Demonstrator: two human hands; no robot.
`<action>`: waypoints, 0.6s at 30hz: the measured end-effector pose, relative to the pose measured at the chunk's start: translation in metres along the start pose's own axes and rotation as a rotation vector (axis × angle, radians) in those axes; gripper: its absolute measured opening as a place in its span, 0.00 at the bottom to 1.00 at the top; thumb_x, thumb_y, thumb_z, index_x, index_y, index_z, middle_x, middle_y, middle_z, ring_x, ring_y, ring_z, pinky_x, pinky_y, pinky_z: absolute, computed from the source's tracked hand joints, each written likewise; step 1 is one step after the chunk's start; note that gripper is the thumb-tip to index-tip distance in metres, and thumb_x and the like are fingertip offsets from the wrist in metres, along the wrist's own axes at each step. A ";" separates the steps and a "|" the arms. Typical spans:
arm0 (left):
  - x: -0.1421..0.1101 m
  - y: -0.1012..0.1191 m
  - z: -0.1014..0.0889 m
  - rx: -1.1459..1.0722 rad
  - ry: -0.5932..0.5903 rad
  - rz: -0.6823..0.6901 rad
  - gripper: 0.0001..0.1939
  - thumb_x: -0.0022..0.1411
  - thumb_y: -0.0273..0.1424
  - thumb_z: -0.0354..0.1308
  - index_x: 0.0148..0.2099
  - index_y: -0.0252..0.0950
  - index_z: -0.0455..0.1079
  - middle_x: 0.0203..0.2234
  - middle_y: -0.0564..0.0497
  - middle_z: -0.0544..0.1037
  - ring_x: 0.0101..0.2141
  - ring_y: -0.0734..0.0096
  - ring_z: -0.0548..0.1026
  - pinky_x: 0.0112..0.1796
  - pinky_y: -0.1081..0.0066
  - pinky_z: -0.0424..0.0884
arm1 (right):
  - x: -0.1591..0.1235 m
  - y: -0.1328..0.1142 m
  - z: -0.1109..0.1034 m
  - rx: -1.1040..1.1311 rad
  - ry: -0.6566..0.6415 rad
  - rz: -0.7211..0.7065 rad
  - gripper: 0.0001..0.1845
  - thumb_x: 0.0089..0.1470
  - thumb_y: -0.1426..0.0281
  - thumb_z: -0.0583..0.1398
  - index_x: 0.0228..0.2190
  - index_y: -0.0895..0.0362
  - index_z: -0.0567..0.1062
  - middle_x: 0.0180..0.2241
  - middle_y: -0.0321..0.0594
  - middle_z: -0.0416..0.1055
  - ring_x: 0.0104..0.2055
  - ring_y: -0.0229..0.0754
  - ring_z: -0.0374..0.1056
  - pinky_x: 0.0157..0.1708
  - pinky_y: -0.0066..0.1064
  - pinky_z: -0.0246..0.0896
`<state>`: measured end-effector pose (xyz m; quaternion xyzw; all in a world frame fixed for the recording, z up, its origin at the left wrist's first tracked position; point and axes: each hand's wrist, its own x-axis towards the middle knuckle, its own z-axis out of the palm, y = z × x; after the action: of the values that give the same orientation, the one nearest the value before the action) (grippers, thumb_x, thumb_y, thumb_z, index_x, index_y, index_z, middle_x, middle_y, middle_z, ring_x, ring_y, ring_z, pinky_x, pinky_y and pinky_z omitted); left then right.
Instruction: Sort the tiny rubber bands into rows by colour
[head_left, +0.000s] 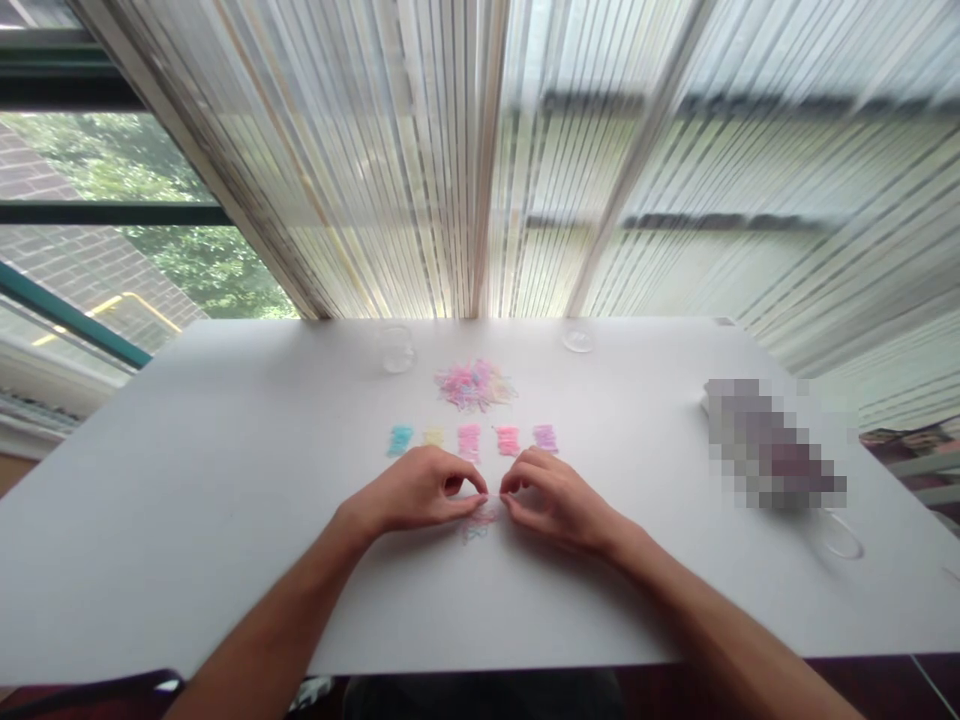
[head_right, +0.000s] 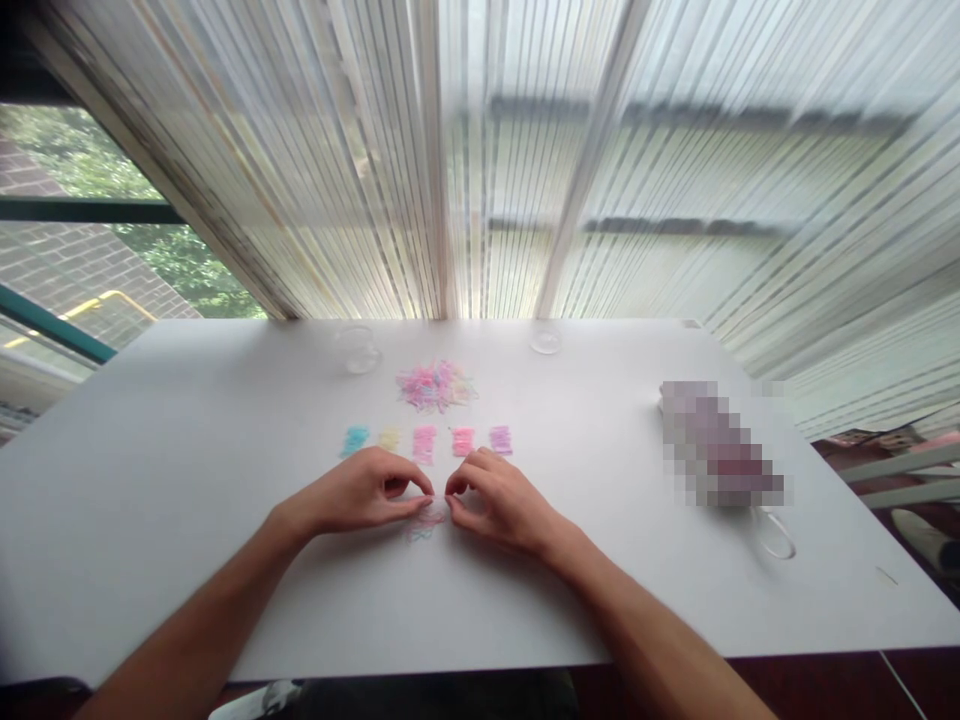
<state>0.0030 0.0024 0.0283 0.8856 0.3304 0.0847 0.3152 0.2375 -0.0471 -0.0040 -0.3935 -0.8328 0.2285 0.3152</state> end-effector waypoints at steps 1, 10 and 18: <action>0.000 0.000 0.000 -0.001 0.006 0.004 0.09 0.62 0.33 0.61 0.37 0.38 0.82 0.18 0.57 0.63 0.22 0.77 0.59 0.26 0.76 0.55 | 0.000 0.001 0.000 0.000 -0.003 0.001 0.05 0.56 0.76 0.62 0.34 0.55 0.74 0.33 0.39 0.71 0.35 0.41 0.67 0.36 0.31 0.64; -0.001 -0.004 -0.001 -0.014 0.020 -0.003 0.08 0.62 0.33 0.62 0.38 0.39 0.83 0.19 0.57 0.66 0.23 0.77 0.61 0.27 0.76 0.56 | 0.000 0.000 0.001 -0.010 -0.037 0.025 0.06 0.56 0.77 0.62 0.33 0.55 0.75 0.32 0.39 0.72 0.34 0.41 0.68 0.35 0.31 0.64; -0.002 -0.006 -0.002 -0.037 0.048 0.013 0.09 0.62 0.33 0.62 0.38 0.39 0.83 0.19 0.56 0.69 0.23 0.77 0.62 0.26 0.76 0.57 | 0.001 0.001 0.002 -0.012 0.020 0.009 0.06 0.55 0.78 0.61 0.32 0.54 0.73 0.31 0.38 0.71 0.33 0.40 0.68 0.34 0.30 0.64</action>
<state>-0.0023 0.0059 0.0262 0.8795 0.3305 0.1141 0.3230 0.2360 -0.0466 -0.0060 -0.4015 -0.8291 0.2211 0.3201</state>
